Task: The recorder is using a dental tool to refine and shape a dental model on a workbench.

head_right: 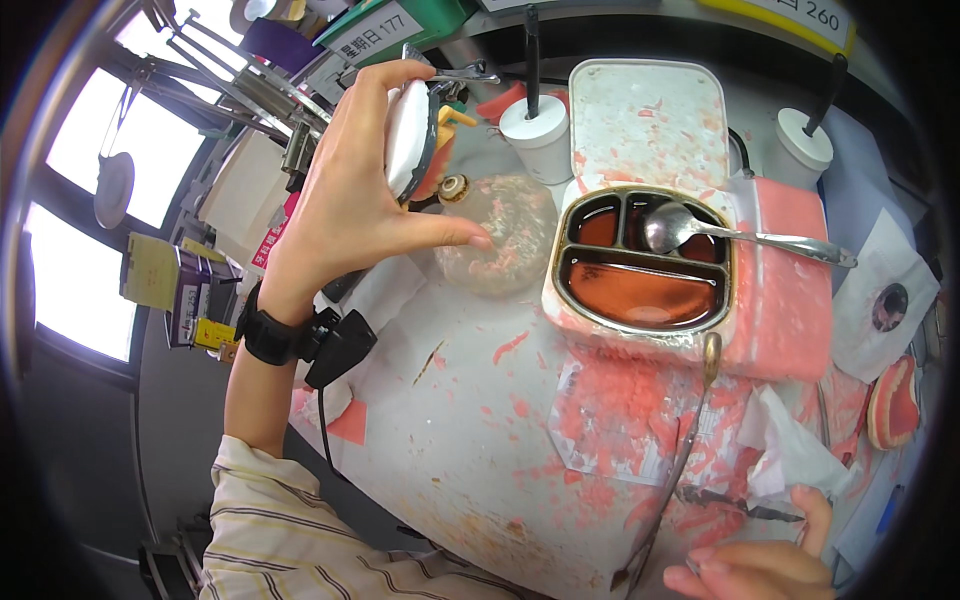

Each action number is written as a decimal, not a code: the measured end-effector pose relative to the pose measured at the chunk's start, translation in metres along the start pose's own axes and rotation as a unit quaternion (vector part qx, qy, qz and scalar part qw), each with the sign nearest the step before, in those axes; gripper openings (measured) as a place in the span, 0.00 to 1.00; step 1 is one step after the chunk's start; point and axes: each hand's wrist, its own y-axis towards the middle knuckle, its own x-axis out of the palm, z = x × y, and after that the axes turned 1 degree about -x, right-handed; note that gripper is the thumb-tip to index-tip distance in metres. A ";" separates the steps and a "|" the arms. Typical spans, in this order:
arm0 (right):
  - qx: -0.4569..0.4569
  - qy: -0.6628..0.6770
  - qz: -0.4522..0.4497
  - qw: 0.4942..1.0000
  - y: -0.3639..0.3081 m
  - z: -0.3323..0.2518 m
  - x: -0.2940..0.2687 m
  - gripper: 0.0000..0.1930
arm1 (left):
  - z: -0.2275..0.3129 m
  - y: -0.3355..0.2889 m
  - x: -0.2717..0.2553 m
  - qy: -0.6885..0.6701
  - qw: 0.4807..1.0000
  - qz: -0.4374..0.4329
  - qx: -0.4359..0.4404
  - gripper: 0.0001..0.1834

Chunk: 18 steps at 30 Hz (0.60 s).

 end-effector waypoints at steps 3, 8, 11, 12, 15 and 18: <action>0.007 -0.005 -0.001 1.000 0.006 -0.003 -0.003 0.14 | 0.005 0.003 0.001 0.026 0.999 0.022 0.031 0.46; 0.029 -0.058 0.076 0.995 -0.006 -0.005 -0.016 0.09 | 0.019 -0.013 -0.024 -0.014 0.999 0.029 -0.023 0.47; 0.053 -0.101 0.189 0.975 -0.004 0.018 -0.027 0.07 | 0.031 -0.042 -0.034 -0.168 0.975 0.095 -0.112 0.52; 0.132 -0.089 0.257 0.953 -0.010 0.020 -0.038 0.07 | 0.048 -0.042 -0.037 -0.221 0.955 0.133 -0.150 0.55; 0.186 -0.057 0.306 0.932 -0.002 0.064 -0.055 0.05 | 0.064 -0.080 -0.061 -0.260 0.928 0.172 -0.203 0.58; 0.129 -0.143 0.285 0.939 0.005 0.098 -0.073 0.06 | 0.066 -0.110 -0.076 -0.672 0.685 0.153 -0.238 0.50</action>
